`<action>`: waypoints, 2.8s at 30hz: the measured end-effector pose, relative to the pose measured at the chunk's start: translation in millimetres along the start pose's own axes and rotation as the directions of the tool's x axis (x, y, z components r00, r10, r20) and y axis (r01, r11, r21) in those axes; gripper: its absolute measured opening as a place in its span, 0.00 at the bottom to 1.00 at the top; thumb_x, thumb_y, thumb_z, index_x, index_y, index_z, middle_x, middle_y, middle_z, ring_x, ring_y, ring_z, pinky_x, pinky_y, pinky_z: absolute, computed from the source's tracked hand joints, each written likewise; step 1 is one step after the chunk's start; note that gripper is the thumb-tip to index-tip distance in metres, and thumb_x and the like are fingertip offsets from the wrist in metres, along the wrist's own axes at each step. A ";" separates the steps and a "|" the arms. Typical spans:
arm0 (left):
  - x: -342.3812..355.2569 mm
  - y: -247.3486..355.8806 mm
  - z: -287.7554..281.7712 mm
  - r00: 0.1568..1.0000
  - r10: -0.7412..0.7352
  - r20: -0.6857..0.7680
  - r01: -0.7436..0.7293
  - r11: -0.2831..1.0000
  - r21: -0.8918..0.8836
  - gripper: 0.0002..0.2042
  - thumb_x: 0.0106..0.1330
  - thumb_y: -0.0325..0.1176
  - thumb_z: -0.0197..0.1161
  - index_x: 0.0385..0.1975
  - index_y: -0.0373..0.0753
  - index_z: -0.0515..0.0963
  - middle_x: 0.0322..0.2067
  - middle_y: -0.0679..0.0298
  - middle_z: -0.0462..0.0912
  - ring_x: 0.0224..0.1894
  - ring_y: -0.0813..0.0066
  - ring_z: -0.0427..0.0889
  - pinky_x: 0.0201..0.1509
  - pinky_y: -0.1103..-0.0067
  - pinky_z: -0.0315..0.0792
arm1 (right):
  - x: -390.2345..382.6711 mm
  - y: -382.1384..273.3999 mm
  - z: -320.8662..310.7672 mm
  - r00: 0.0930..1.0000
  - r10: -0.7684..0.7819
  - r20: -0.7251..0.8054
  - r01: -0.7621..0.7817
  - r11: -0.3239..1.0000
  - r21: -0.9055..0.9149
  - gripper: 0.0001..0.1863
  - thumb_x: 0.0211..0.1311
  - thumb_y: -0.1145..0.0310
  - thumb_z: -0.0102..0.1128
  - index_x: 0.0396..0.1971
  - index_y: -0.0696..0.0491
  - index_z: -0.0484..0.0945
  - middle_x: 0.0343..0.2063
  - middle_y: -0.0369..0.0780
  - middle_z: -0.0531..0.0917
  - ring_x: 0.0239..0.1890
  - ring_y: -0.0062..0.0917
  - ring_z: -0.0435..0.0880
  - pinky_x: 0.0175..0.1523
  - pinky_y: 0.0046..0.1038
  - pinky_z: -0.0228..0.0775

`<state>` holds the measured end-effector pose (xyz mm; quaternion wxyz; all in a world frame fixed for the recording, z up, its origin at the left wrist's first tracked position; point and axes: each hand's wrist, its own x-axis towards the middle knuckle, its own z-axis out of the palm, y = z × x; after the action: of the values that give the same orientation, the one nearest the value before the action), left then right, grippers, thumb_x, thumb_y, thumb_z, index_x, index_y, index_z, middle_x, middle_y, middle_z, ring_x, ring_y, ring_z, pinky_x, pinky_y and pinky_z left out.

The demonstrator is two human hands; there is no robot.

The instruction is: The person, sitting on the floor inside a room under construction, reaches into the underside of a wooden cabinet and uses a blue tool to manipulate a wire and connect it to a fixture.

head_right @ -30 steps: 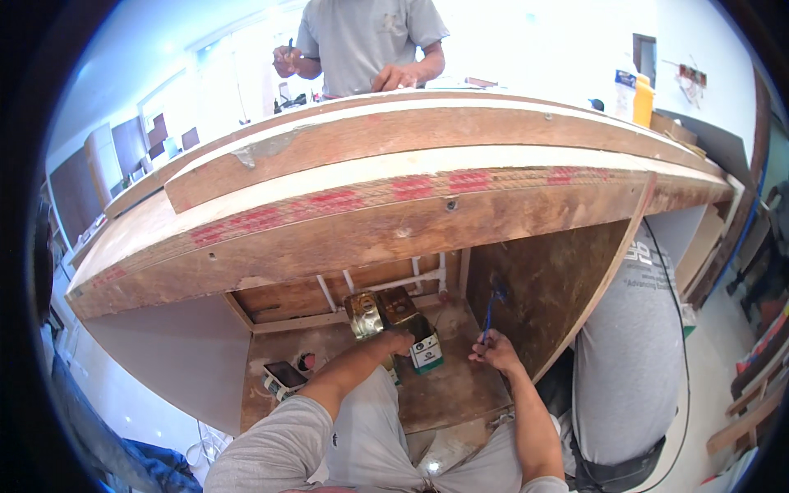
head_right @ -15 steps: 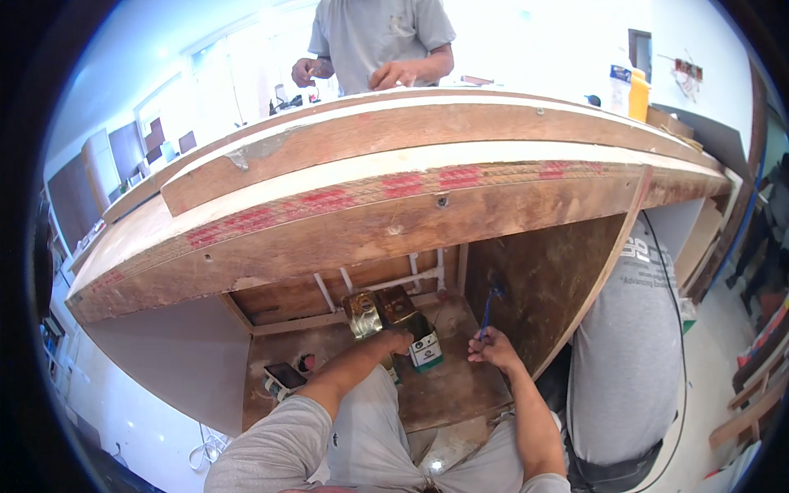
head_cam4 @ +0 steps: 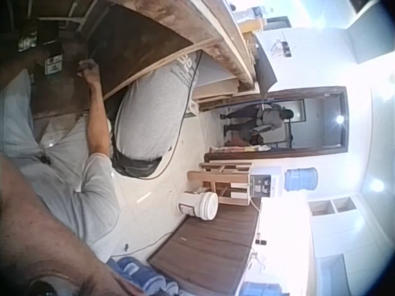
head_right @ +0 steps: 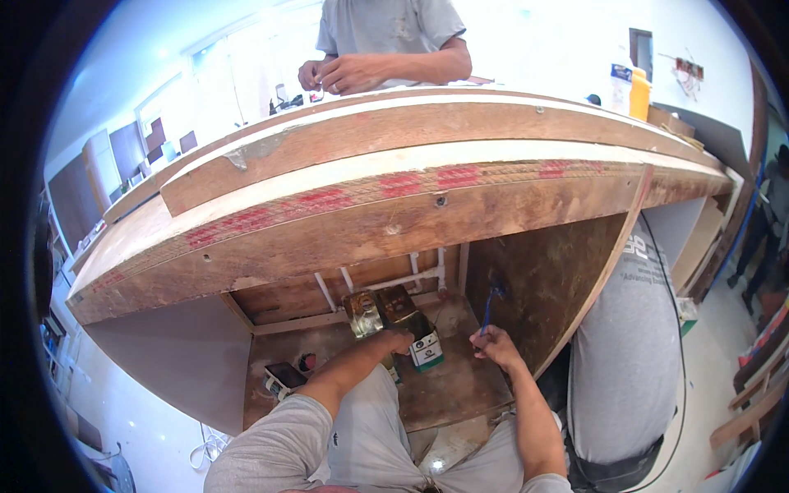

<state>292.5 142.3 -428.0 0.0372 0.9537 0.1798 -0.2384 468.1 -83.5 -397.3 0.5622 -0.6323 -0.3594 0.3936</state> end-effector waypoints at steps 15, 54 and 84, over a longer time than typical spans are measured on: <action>7.1 -6.6 7.1 1.000 0.011 -0.021 -0.010 1.000 0.028 0.13 0.54 0.39 0.63 0.33 0.36 0.81 0.32 0.55 0.83 0.36 0.59 0.81 0.39 0.69 0.74 | 1.5 -1.1 3.7 0.998 0.008 0.059 -0.009 1.000 0.015 0.10 0.56 0.75 0.60 0.34 0.58 0.68 0.23 0.37 0.76 0.24 0.19 0.77 0.30 0.21 0.75; 45.7 -42.0 40.2 0.980 0.157 0.119 -0.128 0.967 -0.219 0.17 0.54 0.42 0.62 0.38 0.37 0.79 0.39 0.51 0.80 0.42 0.57 0.80 0.45 0.70 0.72 | 15.2 33.4 4.1 0.995 -0.084 -0.055 0.073 0.980 -0.188 0.08 0.57 0.68 0.57 0.32 0.57 0.73 0.19 0.38 0.79 0.23 0.22 0.81 0.28 0.26 0.76; 69.2 -43.3 39.7 0.987 0.151 0.059 -0.145 0.985 -0.089 0.14 0.56 0.40 0.59 0.29 0.33 0.80 0.33 0.47 0.80 0.38 0.55 0.81 0.40 0.67 0.73 | -18.0 43.5 15.4 0.933 -0.213 -0.292 -0.079 0.670 -0.739 0.15 0.60 0.59 0.50 0.38 0.56 0.74 0.31 0.52 0.79 0.38 0.47 0.78 0.42 0.41 0.71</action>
<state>316.2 198.9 -494.8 0.1010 0.9536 0.1169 -0.2584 446.9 -97.9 -439.7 0.3270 -0.8513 -0.4038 0.0723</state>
